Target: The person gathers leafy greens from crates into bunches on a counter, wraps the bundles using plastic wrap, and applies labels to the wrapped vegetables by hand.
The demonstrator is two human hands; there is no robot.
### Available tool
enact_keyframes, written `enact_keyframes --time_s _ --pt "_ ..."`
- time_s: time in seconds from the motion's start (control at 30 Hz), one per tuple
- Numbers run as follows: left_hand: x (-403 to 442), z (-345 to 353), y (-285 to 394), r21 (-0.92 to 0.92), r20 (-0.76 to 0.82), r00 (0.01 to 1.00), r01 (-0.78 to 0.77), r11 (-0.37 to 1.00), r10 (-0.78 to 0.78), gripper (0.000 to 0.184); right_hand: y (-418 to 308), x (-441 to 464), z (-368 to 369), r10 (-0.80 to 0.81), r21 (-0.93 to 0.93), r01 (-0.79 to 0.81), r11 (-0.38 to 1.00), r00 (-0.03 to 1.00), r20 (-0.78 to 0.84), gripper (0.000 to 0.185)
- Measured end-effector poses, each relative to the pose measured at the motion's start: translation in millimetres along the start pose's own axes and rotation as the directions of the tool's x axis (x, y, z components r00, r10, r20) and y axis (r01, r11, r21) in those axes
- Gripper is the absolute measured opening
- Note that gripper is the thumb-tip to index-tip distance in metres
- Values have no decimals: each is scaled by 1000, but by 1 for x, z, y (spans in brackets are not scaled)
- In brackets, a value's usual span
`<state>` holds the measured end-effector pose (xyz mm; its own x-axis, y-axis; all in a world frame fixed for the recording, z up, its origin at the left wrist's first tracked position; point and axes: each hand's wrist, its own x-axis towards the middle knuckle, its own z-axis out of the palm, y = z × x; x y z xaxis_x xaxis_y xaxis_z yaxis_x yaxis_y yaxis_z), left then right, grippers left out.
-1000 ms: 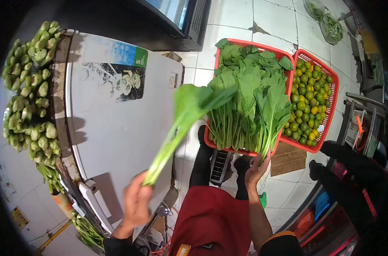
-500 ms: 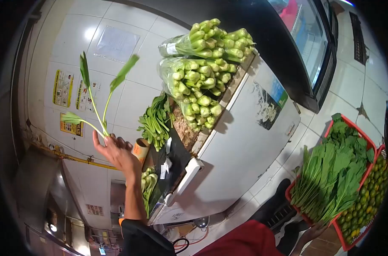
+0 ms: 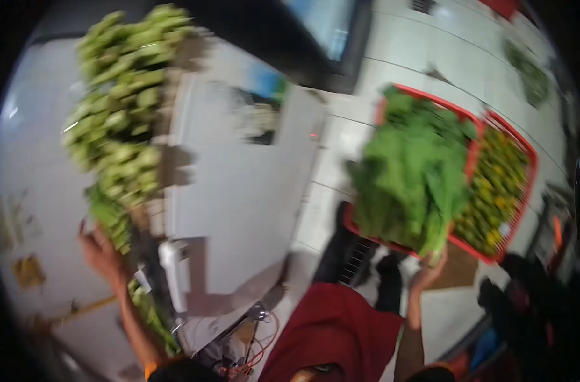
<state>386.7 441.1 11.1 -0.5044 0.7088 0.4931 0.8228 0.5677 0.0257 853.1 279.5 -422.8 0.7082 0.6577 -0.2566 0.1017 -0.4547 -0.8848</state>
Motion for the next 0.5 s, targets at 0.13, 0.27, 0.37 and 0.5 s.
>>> enact_keyframes --time_s 0.13,0.27,0.37,0.5 --pt "-139 56 76 -498 81 912 -311 809 401 29 -40 4 -2 36 81 -27 996 993 -109 37" --pt "-287 224 138 -528 823 423 319 787 380 20 -67 0 -9 175 204 -164 965 984 -39 39" --pt "-426 382 143 -287 957 92 420 861 274 31 -77 0 -24 181 115 -169 979 978 -103 39" --pt "-490 452 132 -371 911 348 448 814 223 31 -64 -5 -34 159 83 -150 985 981 -116 38"
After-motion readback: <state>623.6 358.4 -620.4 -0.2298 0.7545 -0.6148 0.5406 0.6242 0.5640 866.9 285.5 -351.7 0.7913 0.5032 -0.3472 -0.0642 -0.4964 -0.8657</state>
